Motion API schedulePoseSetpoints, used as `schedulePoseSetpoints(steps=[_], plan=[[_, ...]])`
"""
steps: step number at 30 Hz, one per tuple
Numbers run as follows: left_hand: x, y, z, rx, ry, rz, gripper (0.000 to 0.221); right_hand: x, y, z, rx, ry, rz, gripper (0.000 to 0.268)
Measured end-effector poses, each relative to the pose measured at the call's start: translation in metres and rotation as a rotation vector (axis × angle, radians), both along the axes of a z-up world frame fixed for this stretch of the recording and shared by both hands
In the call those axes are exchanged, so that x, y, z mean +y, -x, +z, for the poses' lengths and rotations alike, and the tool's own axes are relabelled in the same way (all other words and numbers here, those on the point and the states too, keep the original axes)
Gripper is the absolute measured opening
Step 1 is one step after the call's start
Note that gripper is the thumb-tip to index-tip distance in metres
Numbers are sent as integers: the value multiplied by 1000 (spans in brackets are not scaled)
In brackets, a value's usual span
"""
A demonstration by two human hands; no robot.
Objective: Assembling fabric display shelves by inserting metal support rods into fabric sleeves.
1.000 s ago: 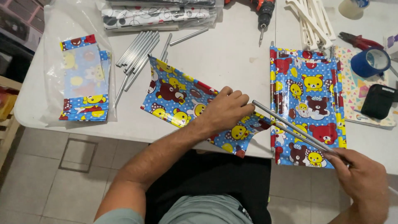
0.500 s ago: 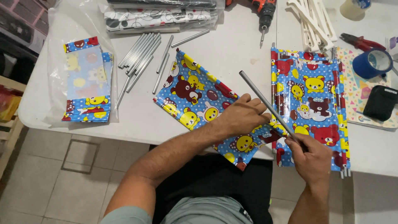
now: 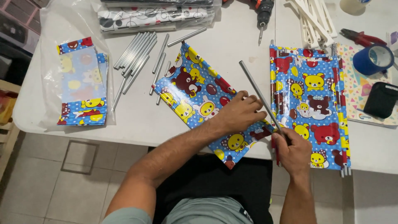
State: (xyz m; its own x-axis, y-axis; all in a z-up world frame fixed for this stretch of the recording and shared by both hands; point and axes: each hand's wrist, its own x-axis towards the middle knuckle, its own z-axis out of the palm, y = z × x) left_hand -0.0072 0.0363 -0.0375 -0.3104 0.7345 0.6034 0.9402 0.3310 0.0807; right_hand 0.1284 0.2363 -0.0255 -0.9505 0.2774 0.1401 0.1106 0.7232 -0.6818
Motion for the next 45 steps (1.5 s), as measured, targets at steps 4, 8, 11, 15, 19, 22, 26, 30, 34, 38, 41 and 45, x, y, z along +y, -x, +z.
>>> schedulePoseSetpoints(steps=[4,8,11,15,19,22,26,30,34,38,41,45], plan=[[-7,-30,-29,-69,-102,-28,10,11,12,-14,5,-12,-49,14],[-30,-76,-84,-271,77,-184,32,30,22,-32,17,-164,-62,18],[-47,-79,-75,-432,155,-218,46,51,25,-43,130,-318,-25,17],[-55,-71,-51,-489,258,-310,43,44,6,-1,-59,-279,-101,25],[-58,-68,-53,-487,283,-354,39,65,-36,6,-146,-134,-161,30],[-58,-69,-62,-509,221,-348,27,85,-73,10,-328,-128,-174,31],[-64,-68,-57,-522,218,-382,46,104,-110,15,-701,-92,-247,28],[-61,-68,-61,-534,228,-372,28,111,-137,18,-834,-52,-239,26],[-62,-67,-59,-525,221,-371,26,106,-145,25,-897,108,-392,29],[-63,-68,-61,-526,206,-370,28,111,-155,22,-946,168,-387,30],[-62,-67,-64,-535,193,-369,23,110,-157,25,-1018,159,-370,31],[-64,-70,-71,-575,105,-400,19,110,-168,26,-1044,200,-371,29]])
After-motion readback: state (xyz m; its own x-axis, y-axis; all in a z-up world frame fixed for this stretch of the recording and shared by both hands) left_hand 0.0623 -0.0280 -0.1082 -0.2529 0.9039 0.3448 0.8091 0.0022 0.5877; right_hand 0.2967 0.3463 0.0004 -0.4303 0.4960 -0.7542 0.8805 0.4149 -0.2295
